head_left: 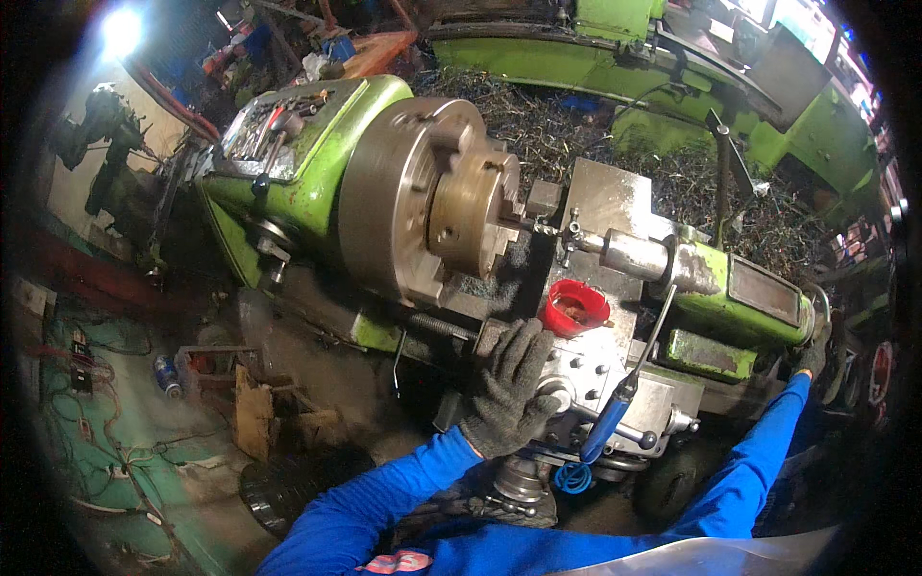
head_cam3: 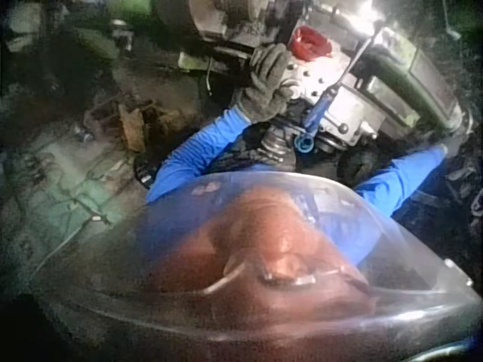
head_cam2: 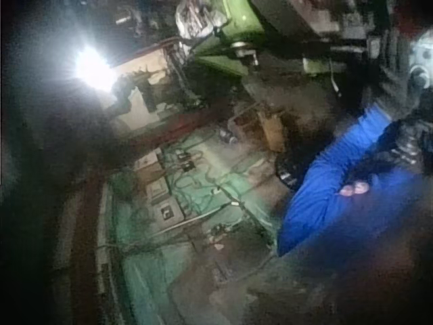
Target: The person operates a metal lathe, tightening the chuck with a chuck key, then uses a center drill to create a starting point on the rotating workpiece. The person repeatedly retracts and advances the drill while adjusting the machine controls.
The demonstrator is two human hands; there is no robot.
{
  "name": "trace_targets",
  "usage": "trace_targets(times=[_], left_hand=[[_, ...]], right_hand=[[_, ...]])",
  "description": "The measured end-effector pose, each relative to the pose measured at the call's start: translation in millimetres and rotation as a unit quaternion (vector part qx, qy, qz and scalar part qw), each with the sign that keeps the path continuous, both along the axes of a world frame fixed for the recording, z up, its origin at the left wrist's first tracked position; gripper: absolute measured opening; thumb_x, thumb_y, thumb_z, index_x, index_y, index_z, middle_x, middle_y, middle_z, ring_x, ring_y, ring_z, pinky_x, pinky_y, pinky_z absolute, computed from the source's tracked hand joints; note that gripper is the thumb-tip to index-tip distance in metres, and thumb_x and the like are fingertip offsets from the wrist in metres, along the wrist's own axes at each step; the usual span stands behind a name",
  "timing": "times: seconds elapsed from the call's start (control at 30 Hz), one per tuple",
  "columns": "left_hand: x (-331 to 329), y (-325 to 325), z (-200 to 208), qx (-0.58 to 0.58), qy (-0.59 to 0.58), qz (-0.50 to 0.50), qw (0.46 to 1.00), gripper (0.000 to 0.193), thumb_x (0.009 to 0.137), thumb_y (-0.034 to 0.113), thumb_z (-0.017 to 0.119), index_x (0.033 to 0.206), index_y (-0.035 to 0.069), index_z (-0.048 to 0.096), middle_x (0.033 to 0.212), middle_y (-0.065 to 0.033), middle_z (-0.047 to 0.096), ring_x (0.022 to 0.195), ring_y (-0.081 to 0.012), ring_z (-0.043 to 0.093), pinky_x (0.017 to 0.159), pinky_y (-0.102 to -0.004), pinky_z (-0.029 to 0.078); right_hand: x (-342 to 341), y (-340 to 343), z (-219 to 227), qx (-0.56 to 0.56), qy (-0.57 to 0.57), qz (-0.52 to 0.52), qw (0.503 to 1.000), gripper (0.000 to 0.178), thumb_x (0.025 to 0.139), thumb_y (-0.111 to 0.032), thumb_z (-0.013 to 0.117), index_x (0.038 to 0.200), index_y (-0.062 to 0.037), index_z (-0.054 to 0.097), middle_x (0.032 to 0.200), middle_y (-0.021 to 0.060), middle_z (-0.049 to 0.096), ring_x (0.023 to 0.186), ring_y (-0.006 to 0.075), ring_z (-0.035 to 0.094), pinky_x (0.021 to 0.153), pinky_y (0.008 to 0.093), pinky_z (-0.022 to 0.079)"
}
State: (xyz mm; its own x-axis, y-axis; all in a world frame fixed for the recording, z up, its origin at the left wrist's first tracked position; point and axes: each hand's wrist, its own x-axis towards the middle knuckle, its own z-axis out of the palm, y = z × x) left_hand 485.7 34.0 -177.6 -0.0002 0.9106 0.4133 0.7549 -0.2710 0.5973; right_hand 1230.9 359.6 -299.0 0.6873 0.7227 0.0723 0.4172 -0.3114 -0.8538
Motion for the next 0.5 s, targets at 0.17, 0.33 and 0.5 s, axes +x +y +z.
trace_targets(times=[0.17, 0.33, 0.5], left_hand=[[-4, -1, -4, 0.002, 0.012, 0.004, 1.000, 0.079, 0.104, 0.059, 0.044, 0.160, 0.003, 0.035, 0.161, -0.0250, 0.036, 0.148, -0.0451, 0.035, 0.124, -0.0602, 0.020], [2, -3, 2, -0.026, 0.052, 0.019, 0.998, 0.077, 0.105, 0.057, 0.042, 0.159, 0.003, 0.036, 0.162, -0.0256, 0.034, 0.148, -0.0451, 0.033, 0.123, -0.0610, 0.020], [4, -6, -4, 0.025, 0.035, 0.044, 0.998, 0.080, 0.106, 0.060, 0.034, 0.161, 0.002, 0.033, 0.164, -0.0292, 0.027, 0.152, -0.0513, 0.024, 0.125, -0.0606, 0.017]], right_hand=[[-16, -3, 39, 0.005, 0.066, -0.058, 0.996, 0.115, 0.079, -0.094, 0.052, 0.130, 0.0080, 0.068, 0.124, 0.0196, 0.071, 0.104, 0.0258, 0.065, 0.094, 0.0400, 0.052], [-45, 6, 33, -0.066, 0.033, -0.101, 0.992, 0.110, 0.079, -0.093, 0.056, 0.123, 0.0067, 0.073, 0.109, 0.0165, 0.075, 0.094, 0.0215, 0.067, 0.083, 0.0380, 0.056], [-9, 21, 0, 0.005, -0.023, -0.037, 0.999, 0.093, 0.090, -0.078, 0.056, 0.139, 0.0006, 0.062, 0.127, 0.0129, 0.069, 0.103, 0.0222, 0.067, 0.088, 0.0382, 0.056]])
